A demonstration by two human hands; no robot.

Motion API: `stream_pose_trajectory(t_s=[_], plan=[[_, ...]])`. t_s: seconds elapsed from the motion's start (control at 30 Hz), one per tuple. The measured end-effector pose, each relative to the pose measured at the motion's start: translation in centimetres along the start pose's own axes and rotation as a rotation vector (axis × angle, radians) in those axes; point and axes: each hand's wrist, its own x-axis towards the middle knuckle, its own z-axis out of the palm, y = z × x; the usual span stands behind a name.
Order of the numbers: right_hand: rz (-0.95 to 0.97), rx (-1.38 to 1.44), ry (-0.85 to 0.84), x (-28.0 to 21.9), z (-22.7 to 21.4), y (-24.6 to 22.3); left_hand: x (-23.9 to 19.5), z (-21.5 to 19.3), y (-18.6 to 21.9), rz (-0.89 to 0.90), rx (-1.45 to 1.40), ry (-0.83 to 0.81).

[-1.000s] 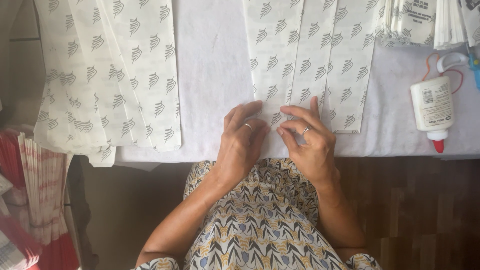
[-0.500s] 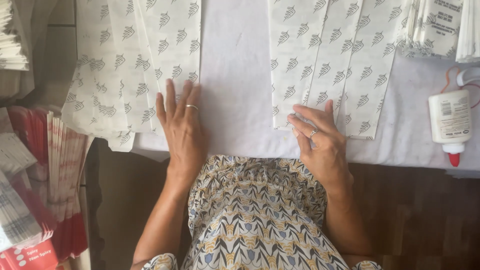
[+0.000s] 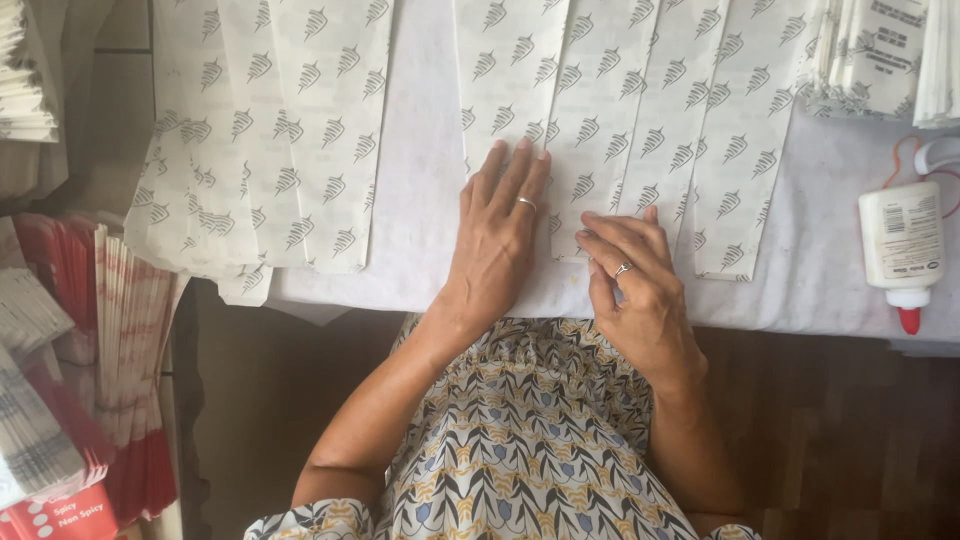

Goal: Fanning out paper bags on a table and applying glue to their edges.

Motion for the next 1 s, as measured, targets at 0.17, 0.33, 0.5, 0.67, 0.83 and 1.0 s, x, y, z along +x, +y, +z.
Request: stream_pose_trajectory(t_s=[0.17, 0.33, 0.5, 0.67, 0.83, 1.0], plan=[[-0.028, 0.022, 0.055, 0.4, -0.1, -1.0, -1.4, -4.2, -0.7, -0.033, -0.260, 0.096], [-0.152, 0.112, 0.055, 1.9, 1.9, -2.4, -2.7, -7.3, -2.0, 0.066, -0.254, -0.120], [-0.167, 0.094, 0.039, 1.9, 3.5, -1.7, -2.4, -6.9, -1.8, 0.089, -0.270, -0.098], [-0.160, 0.065, 0.045, 1.8, 3.4, -1.8, -2.6, -7.0, -2.1, 0.073, -0.280, -0.102], [-0.182, -0.007, 0.054, 1.8, 3.6, -2.1, -2.5, -6.8, -1.8, 0.048, -0.341, -0.061], [-0.145, 0.004, 0.072, 2.3, 4.0, -2.3, -2.7, -5.8, -1.7, -0.020, -0.364, -0.008]])
